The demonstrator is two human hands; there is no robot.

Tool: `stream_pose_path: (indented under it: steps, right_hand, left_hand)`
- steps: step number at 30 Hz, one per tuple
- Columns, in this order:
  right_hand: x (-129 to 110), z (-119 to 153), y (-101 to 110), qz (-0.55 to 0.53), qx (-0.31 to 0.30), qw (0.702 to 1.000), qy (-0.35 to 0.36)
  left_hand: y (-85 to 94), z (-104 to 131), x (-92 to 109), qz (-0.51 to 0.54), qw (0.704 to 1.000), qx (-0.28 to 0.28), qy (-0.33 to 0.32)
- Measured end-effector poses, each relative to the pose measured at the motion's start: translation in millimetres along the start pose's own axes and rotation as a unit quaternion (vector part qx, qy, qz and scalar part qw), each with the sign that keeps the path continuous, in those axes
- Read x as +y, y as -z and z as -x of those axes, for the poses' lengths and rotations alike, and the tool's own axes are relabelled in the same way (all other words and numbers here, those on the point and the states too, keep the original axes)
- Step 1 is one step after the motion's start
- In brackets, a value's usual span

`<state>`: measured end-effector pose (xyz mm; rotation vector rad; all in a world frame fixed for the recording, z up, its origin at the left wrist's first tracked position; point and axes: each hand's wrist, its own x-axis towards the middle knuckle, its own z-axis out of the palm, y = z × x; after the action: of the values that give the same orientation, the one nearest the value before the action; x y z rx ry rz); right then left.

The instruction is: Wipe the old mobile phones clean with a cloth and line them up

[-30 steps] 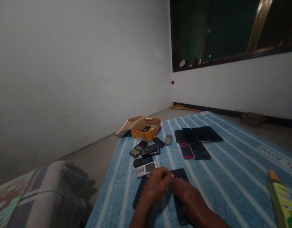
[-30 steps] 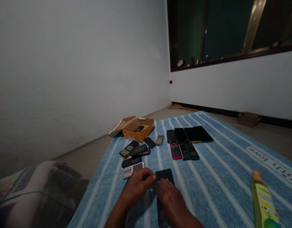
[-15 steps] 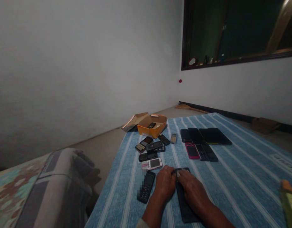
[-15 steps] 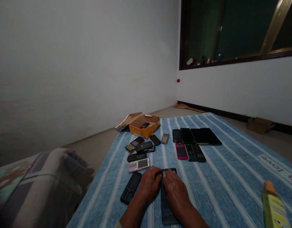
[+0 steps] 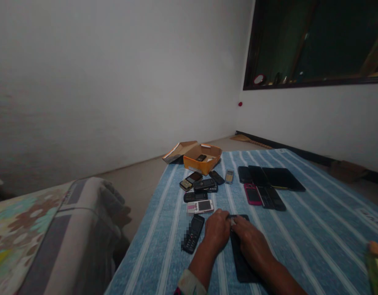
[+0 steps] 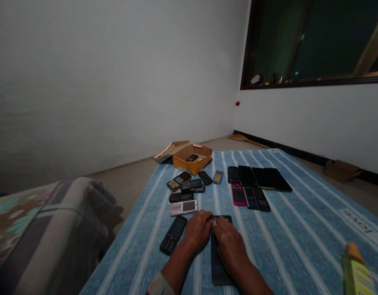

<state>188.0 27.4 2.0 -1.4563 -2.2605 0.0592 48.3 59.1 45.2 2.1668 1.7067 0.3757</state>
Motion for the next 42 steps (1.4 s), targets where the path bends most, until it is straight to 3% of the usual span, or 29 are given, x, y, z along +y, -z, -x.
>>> stream_pose_path:
  steps: [4, 11, 15, 22, 27, 37, 42]
  right_hand:
    - [0, 2, 0, 0.003, 0.003, 1.000, -0.005]
    - [16, 68, -15, 0.014, 0.039, 0.997, 0.071]
    - [19, 82, -20, 0.002, 0.060, 0.995, 0.076]
    - [6, 47, -21, 0.032, 0.066, 0.996, 0.040]
    - [1, 40, -22, 0.077, 0.047, 0.995, 0.039]
    - [-10, -12, -1, 0.053, 0.002, 0.999, -0.009]
    - [-8, -20, 1, 0.056, -0.014, 0.998, -0.026]
  left_hand:
    - [-1.9, 0, -2, 0.005, 1.000, 0.002, -0.002]
    - [-1.8, 0, -2, 0.016, 1.000, 0.005, -0.005]
    - [-1.3, 0, -1, 0.019, 1.000, 0.005, -0.003]
    - [-0.2, 0, -1, 0.017, 1.000, 0.014, -0.001]
    - [0.3, -1, -1, 0.017, 1.000, 0.013, -0.001]
    - [0.0, -4, -2, 0.006, 1.000, 0.007, 0.002]
    - [-0.4, -5, -4, 0.004, 1.000, 0.003, -0.004]
